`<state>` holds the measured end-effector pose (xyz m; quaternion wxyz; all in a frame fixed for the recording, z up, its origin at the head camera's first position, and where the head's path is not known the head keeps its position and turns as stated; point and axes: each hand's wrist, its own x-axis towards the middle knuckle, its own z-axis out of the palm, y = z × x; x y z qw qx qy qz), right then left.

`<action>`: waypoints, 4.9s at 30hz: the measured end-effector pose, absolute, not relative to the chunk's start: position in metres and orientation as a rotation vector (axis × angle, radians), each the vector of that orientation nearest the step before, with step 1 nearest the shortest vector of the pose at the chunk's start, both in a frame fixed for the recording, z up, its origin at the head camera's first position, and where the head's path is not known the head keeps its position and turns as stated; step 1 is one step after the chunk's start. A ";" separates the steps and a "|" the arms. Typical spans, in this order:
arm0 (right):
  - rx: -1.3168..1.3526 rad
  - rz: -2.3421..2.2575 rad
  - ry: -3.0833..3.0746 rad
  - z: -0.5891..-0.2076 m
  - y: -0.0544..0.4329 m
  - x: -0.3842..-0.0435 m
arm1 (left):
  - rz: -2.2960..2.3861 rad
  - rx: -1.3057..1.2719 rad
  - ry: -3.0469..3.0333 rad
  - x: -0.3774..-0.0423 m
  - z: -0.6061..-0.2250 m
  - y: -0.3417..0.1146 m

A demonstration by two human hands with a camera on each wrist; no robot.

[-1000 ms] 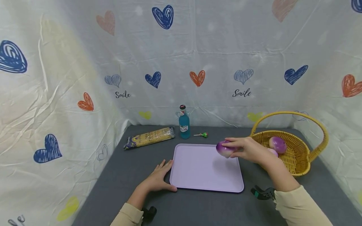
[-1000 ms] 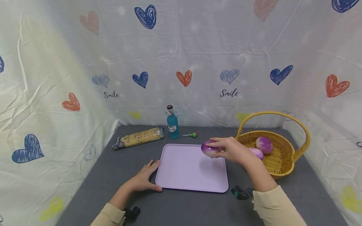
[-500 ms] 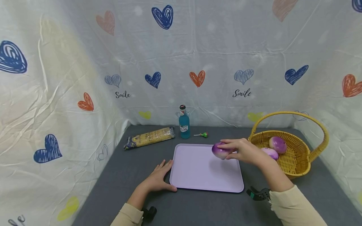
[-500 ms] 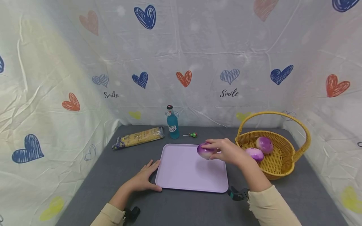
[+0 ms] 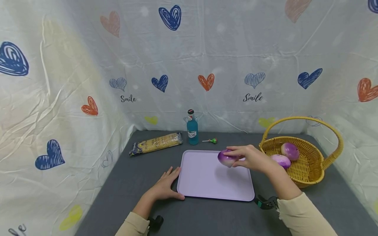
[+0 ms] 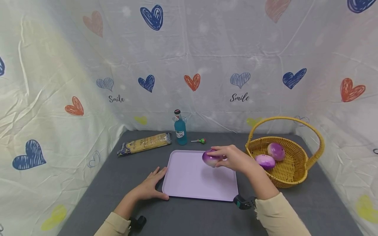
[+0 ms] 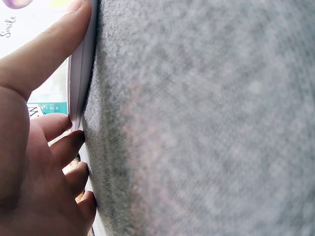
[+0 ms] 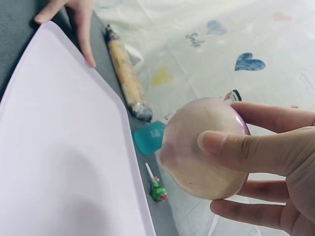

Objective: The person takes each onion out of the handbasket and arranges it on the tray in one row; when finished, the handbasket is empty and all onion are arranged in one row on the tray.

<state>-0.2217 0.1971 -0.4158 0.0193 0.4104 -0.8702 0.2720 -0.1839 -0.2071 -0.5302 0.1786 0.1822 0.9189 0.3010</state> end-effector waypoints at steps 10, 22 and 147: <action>1.270 0.868 -2.736 -0.416 0.189 -0.224 | 0.854 0.522 2.598 -0.184 -0.529 -0.207; 1.273 0.862 -2.739 -0.415 0.182 -0.225 | 0.843 0.535 2.602 -0.185 -0.529 -0.207; 1.371 1.059 -2.733 -0.502 0.058 -0.256 | 0.847 0.521 2.630 -0.184 -0.532 -0.205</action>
